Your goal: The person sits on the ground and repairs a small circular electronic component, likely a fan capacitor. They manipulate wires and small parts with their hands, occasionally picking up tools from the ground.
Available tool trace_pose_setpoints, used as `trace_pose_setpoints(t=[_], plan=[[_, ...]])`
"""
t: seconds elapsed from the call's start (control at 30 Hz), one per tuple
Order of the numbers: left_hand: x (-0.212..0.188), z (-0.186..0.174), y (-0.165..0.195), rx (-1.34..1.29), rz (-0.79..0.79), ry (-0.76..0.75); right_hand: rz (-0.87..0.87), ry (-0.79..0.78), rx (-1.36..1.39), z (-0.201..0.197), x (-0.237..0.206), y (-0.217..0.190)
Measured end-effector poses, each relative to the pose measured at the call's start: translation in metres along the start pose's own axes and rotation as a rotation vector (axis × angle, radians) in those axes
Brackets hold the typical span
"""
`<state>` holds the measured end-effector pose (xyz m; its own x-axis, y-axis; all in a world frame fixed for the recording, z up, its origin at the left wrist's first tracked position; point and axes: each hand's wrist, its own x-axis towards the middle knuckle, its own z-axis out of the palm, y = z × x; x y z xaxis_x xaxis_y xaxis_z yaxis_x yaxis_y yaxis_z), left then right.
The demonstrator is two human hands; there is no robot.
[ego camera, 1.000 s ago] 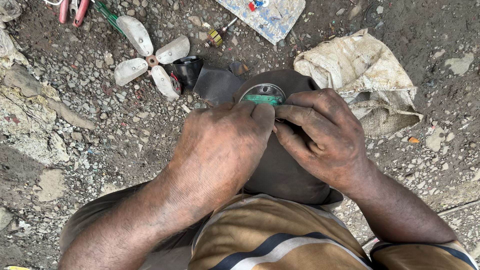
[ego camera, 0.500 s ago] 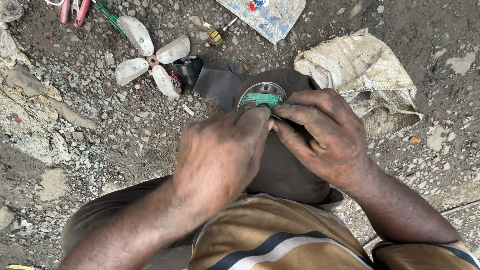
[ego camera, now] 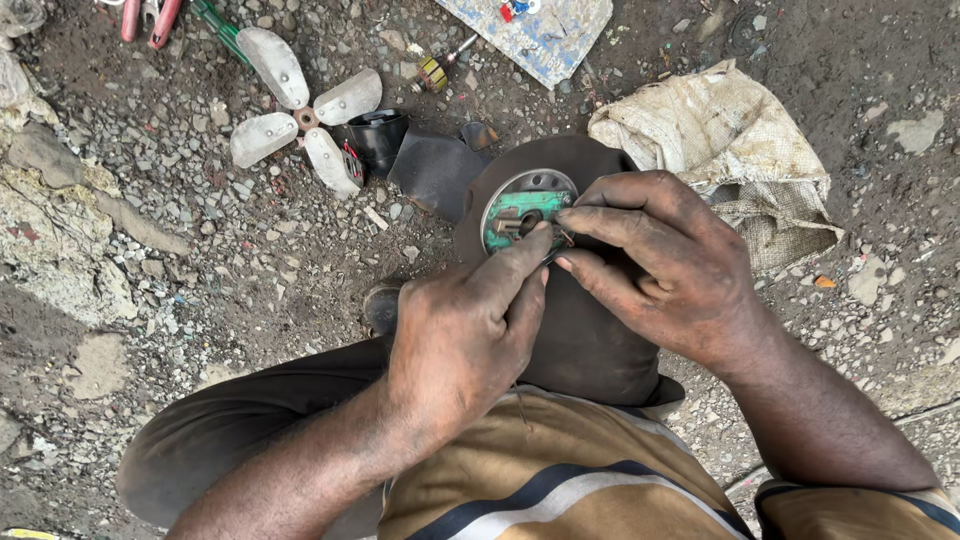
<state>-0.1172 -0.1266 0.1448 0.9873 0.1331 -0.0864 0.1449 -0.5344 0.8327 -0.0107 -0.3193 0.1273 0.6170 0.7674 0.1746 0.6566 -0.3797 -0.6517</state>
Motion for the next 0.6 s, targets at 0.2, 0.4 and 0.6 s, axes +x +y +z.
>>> trace_pose_setpoints(t=[0.2,0.4,0.6], plan=[[0.0052,-0.0056,0.0020,0.011,-0.117,-0.073,-0.006,-0.016,0.058,-0.0017,0.0018,0.0071],[0.0069,-0.0089,0.0048,-0.003,-0.124,-0.089,-0.018,0.002,0.086,-0.0040,0.0013,0.0081],[0.0074,-0.0097,0.0040,0.009,-0.100,-0.072,-0.114,-0.001,0.030,-0.0017,0.0046,0.0087]])
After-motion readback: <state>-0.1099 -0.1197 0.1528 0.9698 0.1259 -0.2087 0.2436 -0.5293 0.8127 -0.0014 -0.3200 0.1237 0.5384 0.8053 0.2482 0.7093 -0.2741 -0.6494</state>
